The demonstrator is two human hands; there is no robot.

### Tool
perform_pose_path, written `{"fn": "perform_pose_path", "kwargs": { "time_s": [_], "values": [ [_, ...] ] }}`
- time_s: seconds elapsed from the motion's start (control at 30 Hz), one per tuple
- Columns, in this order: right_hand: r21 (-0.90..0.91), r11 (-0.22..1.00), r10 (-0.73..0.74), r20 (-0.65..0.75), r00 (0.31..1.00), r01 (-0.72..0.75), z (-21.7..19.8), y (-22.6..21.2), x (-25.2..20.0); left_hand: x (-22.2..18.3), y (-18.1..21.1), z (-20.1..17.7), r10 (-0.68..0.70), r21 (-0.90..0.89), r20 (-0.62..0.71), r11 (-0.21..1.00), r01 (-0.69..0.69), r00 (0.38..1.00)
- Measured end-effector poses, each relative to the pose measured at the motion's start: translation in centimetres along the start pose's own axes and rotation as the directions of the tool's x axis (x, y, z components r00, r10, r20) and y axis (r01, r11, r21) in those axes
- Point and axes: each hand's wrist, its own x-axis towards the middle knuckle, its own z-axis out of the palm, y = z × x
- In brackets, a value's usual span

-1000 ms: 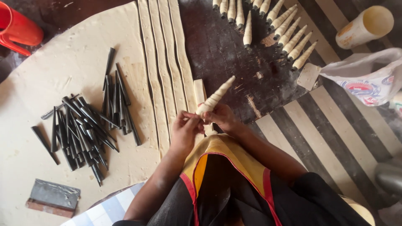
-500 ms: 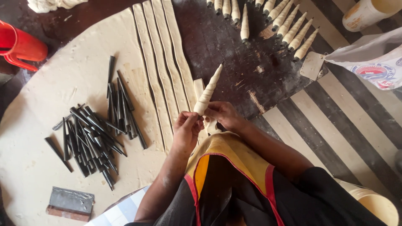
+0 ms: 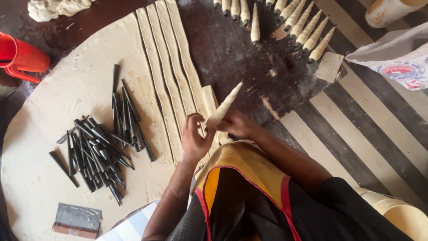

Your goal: Wrapping strips of dough around cone-shaped molds to prepare for baking.

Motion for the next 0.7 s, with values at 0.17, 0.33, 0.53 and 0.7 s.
{"fn": "perform_pose_path", "kwargs": {
  "time_s": [0.17, 0.33, 0.53, 0.7],
  "values": [
    [-0.248, 0.966, -0.078, 0.005, 0.997, 0.077, -0.3, 3.5, 1.2, 1.5, -2.2, 3.4, 0.025, 0.147, 0.096, 0.988, -0.039, 0.995],
    [-0.247, 0.968, 0.055, 0.017, 0.998, -0.049, -1.9, 5.2, 2.6, 2.6, -3.7, 6.2, -0.012, 0.288, -0.027, 0.958, 0.019, 1.000],
    [-0.221, 0.975, 0.050, 0.131, 0.990, -0.020, -3.8, 3.7, 1.2, 4.4, -9.5, 8.4, -0.117, 0.507, -0.102, 0.849, 0.153, 0.988],
    [0.179, 0.980, -0.079, -0.048, 0.996, 0.086, -6.7, 4.5, 1.9, 6.3, -5.2, 10.7, -0.070, 0.267, -0.117, 0.959, 0.099, 0.991]
  ]
}}
